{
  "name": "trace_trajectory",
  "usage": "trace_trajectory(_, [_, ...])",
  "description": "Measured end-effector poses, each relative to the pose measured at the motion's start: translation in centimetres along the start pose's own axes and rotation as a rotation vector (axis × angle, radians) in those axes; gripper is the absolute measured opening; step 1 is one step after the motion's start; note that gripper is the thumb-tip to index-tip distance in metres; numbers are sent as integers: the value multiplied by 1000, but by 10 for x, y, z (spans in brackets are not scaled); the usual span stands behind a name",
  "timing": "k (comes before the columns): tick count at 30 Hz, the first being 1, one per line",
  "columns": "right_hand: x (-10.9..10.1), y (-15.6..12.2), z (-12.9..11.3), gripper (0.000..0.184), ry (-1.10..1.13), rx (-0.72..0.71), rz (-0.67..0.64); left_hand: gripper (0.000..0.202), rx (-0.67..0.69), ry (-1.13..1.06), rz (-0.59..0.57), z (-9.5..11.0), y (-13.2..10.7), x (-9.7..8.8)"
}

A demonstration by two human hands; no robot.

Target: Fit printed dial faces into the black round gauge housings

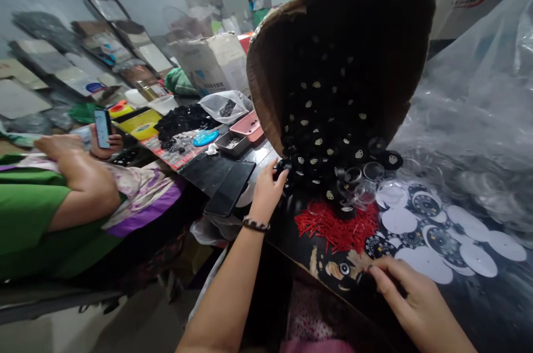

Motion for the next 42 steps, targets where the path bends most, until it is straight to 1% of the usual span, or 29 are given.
trace_trajectory(2, [-3, -3, 7, 30, -11, -8, 85, 43, 57, 44, -33, -5, 22, 11])
trace_trajectory(4, [-4, -5, 13, 28, -8, -14, 131, 42, 106, 78, -59, -6, 30, 15])
trace_trajectory(6, [-4, -5, 16, 28, 8, -10, 138, 44, 139, 104, -34, -1, 28, 10])
trace_trajectory(8, [-1, -2, 14, 28, 33, -8, 101, 49, 175, 124, 30, 12, 15, -1])
trace_trajectory(10, [2, 3, 10, 27, 78, 29, 71, 53, 226, 128, 75, 36, -13, -7])
trace_trajectory(11, [3, 6, 6, 25, 105, 58, 67, 56, 257, 119, 74, 50, -31, -6])
trace_trajectory(12, [4, 9, 2, 24, 131, 85, 70, 58, 293, 104, 48, 66, -52, -3])
trace_trajectory(14, [5, 16, -7, 31, 161, 124, 79, 61, 365, 55, -61, 95, -97, 9])
trace_trajectory(15, [6, 19, -11, 32, 163, 127, 73, 59, 386, 25, -136, 106, -119, 16])
trace_trajectory(16, [5, 21, -13, 27, 156, 143, 72, 58, 370, -12, -201, 112, -137, 21])
trace_trajectory(18, [1, 22, -12, 16, 145, 171, 57, 55, 260, -115, -331, 112, -164, 31])
trace_trajectory(20, [-3, 17, -10, 12, 148, 187, 5, 46, 74, -275, -477, 99, -180, 43])
trace_trajectory(23, [-10, 3, -7, 14, 148, 192, -116, 30, -306, -618, -734, 79, -200, 67])
trace_trajectory(24, [-13, -1, -6, 14, 153, 184, -160, 27, -442, -730, -793, 75, -207, 73])
trace_trajectory(25, [-18, -3, -5, 14, 147, 174, -183, 26, -569, -828, -828, 73, -213, 78])
trace_trajectory(26, [-25, -2, -1, 15, 112, 170, -172, 26, -681, -910, -842, 72, -219, 80])
trace_trajectory(27, [-34, 0, 5, 17, 40, 174, -134, 27, -775, -977, -833, 72, -224, 81])
trace_trajectory(29, [-54, 11, 19, 26, -220, 192, -8, 31, -922, -1081, -797, 77, -230, 81])
trace_trajectory(30, [-62, 19, 24, 32, -365, 193, 36, 35, -977, -1127, -784, 80, -232, 81])
trace_trajectory(31, [-65, 27, 29, 38, -481, 183, 53, 40, -1013, -1172, -779, 84, -234, 81])
trace_trajectory(33, [-66, 42, 36, 44, -596, 148, 44, 44, -1037, -1261, -782, 93, -232, 81])
trace_trajectory(35, [-66, 51, 40, 41, -602, 136, 52, 35, -1022, -1345, -780, 100, -228, 81])
trace_trajectory(37, [-67, 52, 41, 36, -571, 146, 82, 23, -1020, -1385, -737, 101, -222, 80])
trace_trajectory(38, [-67, 50, 39, 32, -550, 150, 96, 21, -1031, -1389, -702, 100, -219, 80])
trace_trajectory(40, [-65, 40, 32, 19, -490, 150, 94, 23, -1069, -1398, -632, 98, -213, 79])
trace_trajectory(42, [-56, 28, 18, 10, -386, 89, 38, 33, -1101, -1453, -598, 100, -209, 81])
Point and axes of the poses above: each hand's wrist, its own y-axis towards the middle knuckle, its own x-axis out of the palm, z = x × y, the point moved 7 cm from there along y, towards the middle knuckle, and after that the axes turned 3 degrees about -x, right-handed, at the moved point
